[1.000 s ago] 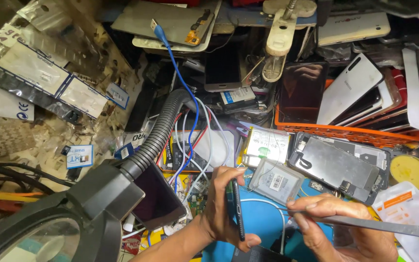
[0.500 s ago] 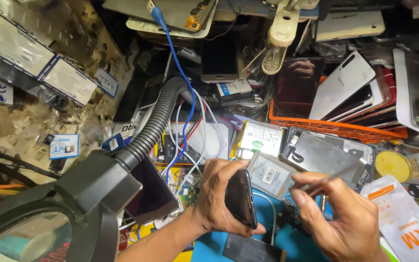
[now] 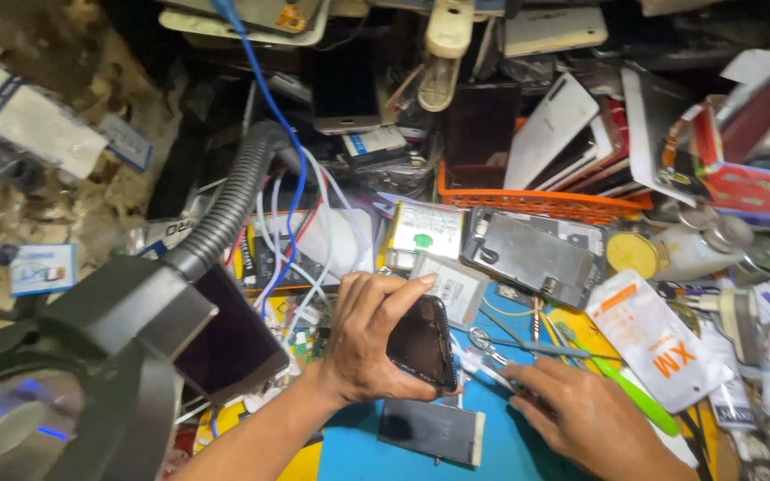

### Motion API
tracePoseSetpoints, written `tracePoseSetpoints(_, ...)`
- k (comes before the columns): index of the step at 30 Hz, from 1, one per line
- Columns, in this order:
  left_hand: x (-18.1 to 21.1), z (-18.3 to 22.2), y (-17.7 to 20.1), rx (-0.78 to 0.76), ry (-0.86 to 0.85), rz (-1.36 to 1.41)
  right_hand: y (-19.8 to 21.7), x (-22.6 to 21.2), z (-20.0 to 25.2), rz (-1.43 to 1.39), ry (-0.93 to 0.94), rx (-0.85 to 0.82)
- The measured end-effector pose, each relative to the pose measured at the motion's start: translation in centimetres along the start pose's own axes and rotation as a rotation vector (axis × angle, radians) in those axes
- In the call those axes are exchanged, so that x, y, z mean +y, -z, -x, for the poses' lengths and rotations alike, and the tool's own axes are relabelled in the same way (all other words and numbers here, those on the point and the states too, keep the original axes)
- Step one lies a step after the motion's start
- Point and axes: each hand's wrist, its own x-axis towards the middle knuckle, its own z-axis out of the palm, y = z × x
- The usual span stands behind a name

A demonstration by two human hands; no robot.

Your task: Disassembling a smartphone to repair or replace internal components using specialized tools on a repair bench.

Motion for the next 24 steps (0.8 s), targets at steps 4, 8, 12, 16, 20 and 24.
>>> tracePoseSetpoints(4,0.9,-0.5,-0.1,-0.131,-0.083,-0.057,-0.2,-1.0,1.6,0.174,0.017,0.167)
tracePoseSetpoints(8,1.8,-1.1,-0.4,-0.275,-0.143,-0.1,2.0,-3.6,1.7,-0.025,0.13,0.505)
tracePoseSetpoints(12,2.6,-1.0,-1.0,-0.383,-0.225,-0.124,2.1,-6.5,2.9,-0.663,-0.066,0.478)
tracePoseSetpoints(16,2.4,-0.8,-2.0,-0.428,-0.224,-0.104,1.0,-7.6,3.7,-0.797,0.051,0.485)
tracePoseSetpoints(20,1.0,0.4,-1.5,-0.373,-0.003,0.037,1.4,-4.8,6.4,-0.484,-0.027,0.704)
tracePoseSetpoints(24,2.5,-0.1,-0.9,-0.317,0.207,0.016,2.0,2.9,11.4,-0.214,-0.281,0.791)
